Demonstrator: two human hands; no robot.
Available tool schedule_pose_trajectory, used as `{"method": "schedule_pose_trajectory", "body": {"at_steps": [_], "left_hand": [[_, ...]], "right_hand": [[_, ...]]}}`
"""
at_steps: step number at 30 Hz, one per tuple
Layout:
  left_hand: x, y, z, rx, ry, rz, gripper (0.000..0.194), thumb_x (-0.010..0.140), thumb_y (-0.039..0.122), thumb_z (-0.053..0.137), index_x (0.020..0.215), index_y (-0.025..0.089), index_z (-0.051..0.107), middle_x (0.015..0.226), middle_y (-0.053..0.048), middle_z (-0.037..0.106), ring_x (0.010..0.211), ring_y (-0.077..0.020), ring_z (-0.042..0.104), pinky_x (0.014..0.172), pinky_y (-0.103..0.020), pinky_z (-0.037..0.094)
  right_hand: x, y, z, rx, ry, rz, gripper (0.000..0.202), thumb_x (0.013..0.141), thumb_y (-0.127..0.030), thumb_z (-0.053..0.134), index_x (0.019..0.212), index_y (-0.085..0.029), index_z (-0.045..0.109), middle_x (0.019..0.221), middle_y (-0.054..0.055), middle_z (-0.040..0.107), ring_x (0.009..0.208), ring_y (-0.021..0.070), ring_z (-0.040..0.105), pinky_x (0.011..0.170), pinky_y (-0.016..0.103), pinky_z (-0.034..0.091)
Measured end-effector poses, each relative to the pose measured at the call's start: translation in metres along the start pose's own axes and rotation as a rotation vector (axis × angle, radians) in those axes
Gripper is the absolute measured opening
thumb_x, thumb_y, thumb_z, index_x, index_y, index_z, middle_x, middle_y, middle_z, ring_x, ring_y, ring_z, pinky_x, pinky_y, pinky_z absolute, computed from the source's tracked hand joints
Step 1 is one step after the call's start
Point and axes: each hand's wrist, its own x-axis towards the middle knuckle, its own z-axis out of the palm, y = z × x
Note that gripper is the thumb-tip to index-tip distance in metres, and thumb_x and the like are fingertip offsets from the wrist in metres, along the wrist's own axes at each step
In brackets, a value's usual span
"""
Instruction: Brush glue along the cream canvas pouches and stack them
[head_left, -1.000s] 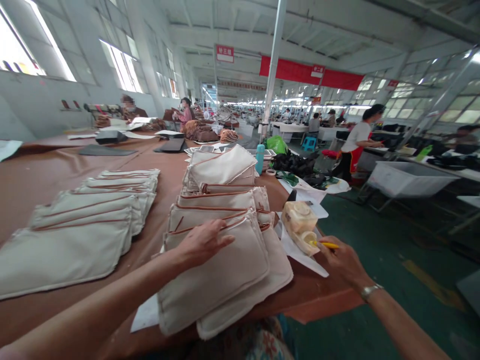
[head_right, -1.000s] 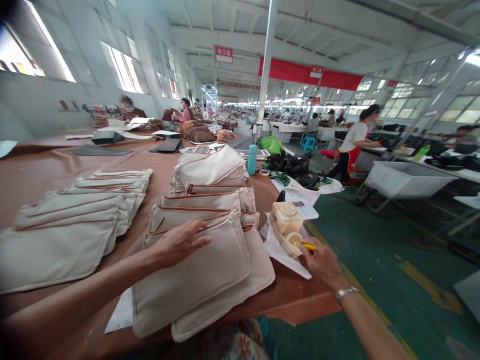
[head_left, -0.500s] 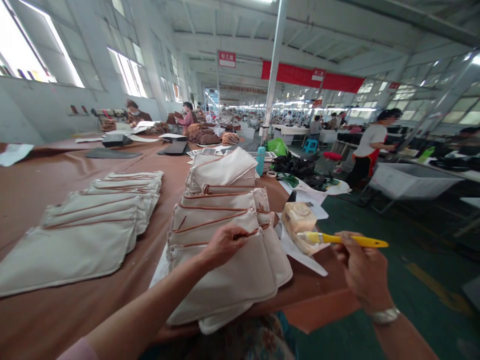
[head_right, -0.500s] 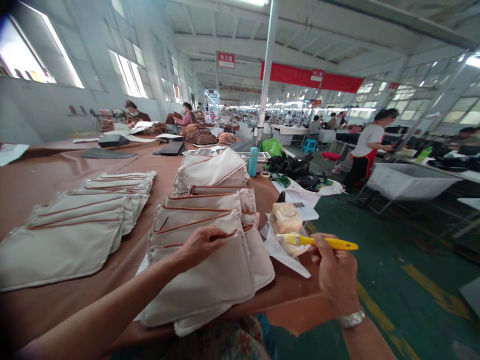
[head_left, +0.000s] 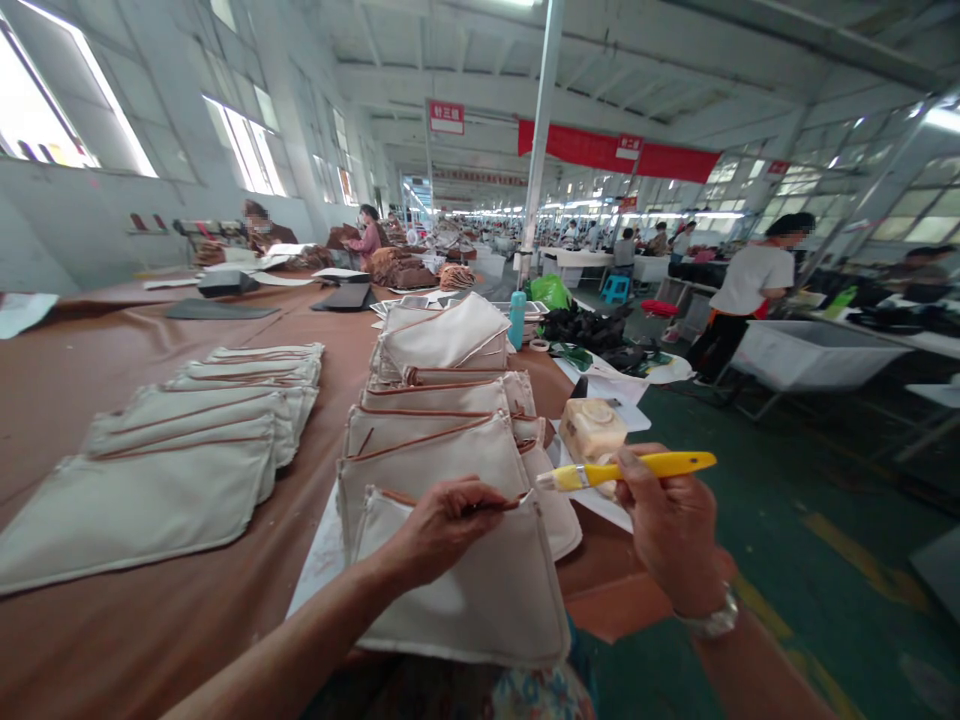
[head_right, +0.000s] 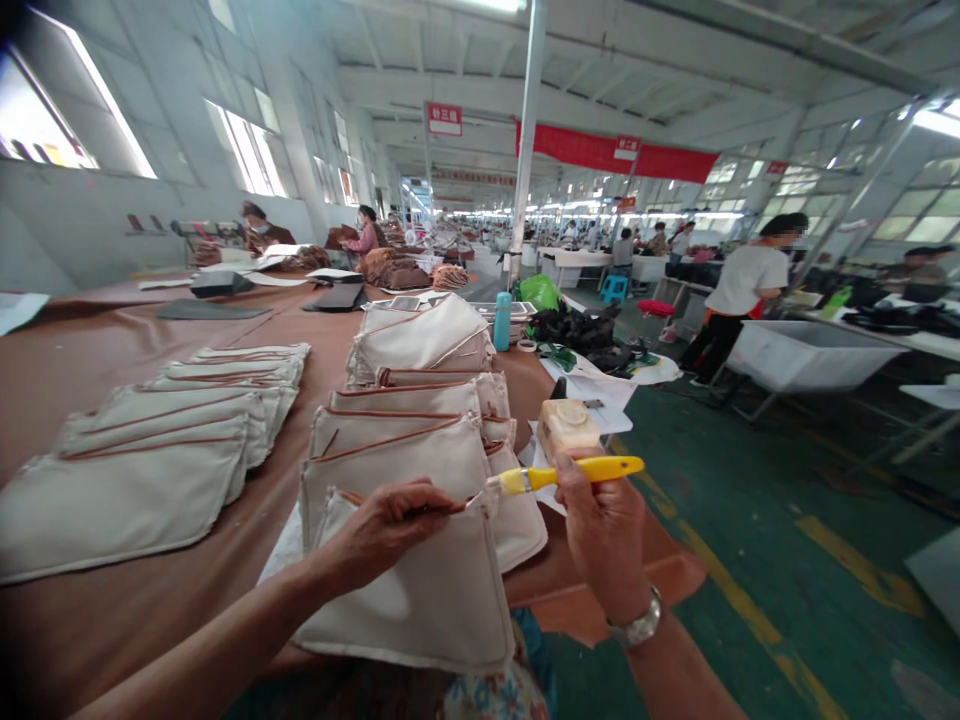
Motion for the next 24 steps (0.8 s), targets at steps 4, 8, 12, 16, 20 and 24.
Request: {"method": "schedule_pose_trajectory", "body": {"at_steps": [4,8,12,16,20,24], "left_hand": [[-0.004,0.0,0.002,0.02,0.009,0.02,0.023,0.086,0.032,0.066,0.097,0.015,0.078,0.084,-0.004,0.066,0.076,-0.0135,0.061,0.063,-0.019,0.043],[-0.014,0.0,0.007,0.186,0.083,0.168,0.02,0.09,0.031,0.064,0.094,0.016,0.077,0.078,-0.004,0.066,0.068,-0.0116,0.06,0.058,-0.019,0.042],[-0.03,0.005,0.008,0.553,0.102,0.523,0.017,0.095,0.025,0.058,0.095,0.019,0.074,0.076,-0.003,0.065,0.066,-0.0105,0.058,0.059,-0.021,0.04],[-0.04,0.014,0.005,0.829,0.071,0.751,0.011,0.096,0.02,0.056,0.095,0.019,0.067,0.074,-0.001,0.063,0.062,-0.0112,0.051,0.056,-0.027,0.034],[-0.045,0.017,0.004,0.992,0.083,0.8,0.01,0.097,0.022,0.055,0.093,0.02,0.063,0.072,0.001,0.06,0.06,-0.0119,0.047,0.054,-0.03,0.03],[-0.048,0.013,0.007,1.064,0.09,0.858,0.008,0.097,0.022,0.055,0.092,0.019,0.061,0.069,0.001,0.057,0.059,-0.0124,0.045,0.054,-0.031,0.029]], "right_hand": [[-0.009,-0.008,-0.002,-0.007,-0.027,-0.025,0.028,0.093,-0.045,0.066,0.089,-0.017,0.064,0.062,-0.002,0.051,0.054,0.0141,0.047,0.05,0.023,0.04],[-0.013,-0.007,-0.006,-0.127,-0.048,-0.032,0.032,0.093,-0.048,0.066,0.089,-0.017,0.066,0.062,0.0,0.053,0.053,0.0154,0.048,0.048,0.023,0.039],[-0.006,-0.016,-0.015,0.0,0.046,0.038,0.031,0.092,-0.047,0.069,0.089,-0.016,0.066,0.061,-0.001,0.051,0.053,0.0147,0.047,0.048,0.023,0.038],[-0.01,-0.031,-0.012,0.117,-0.065,0.075,0.027,0.091,-0.042,0.072,0.088,-0.017,0.066,0.061,-0.002,0.05,0.052,0.0123,0.045,0.048,0.02,0.037],[-0.02,-0.038,-0.015,0.072,-0.283,0.101,0.024,0.094,-0.04,0.068,0.087,-0.018,0.066,0.064,-0.001,0.05,0.053,0.0119,0.044,0.047,0.02,0.037],[-0.02,-0.044,-0.027,0.033,-0.311,0.074,0.021,0.092,-0.039,0.07,0.085,-0.019,0.067,0.079,0.003,0.058,0.061,0.0154,0.051,0.049,0.021,0.04]]}}
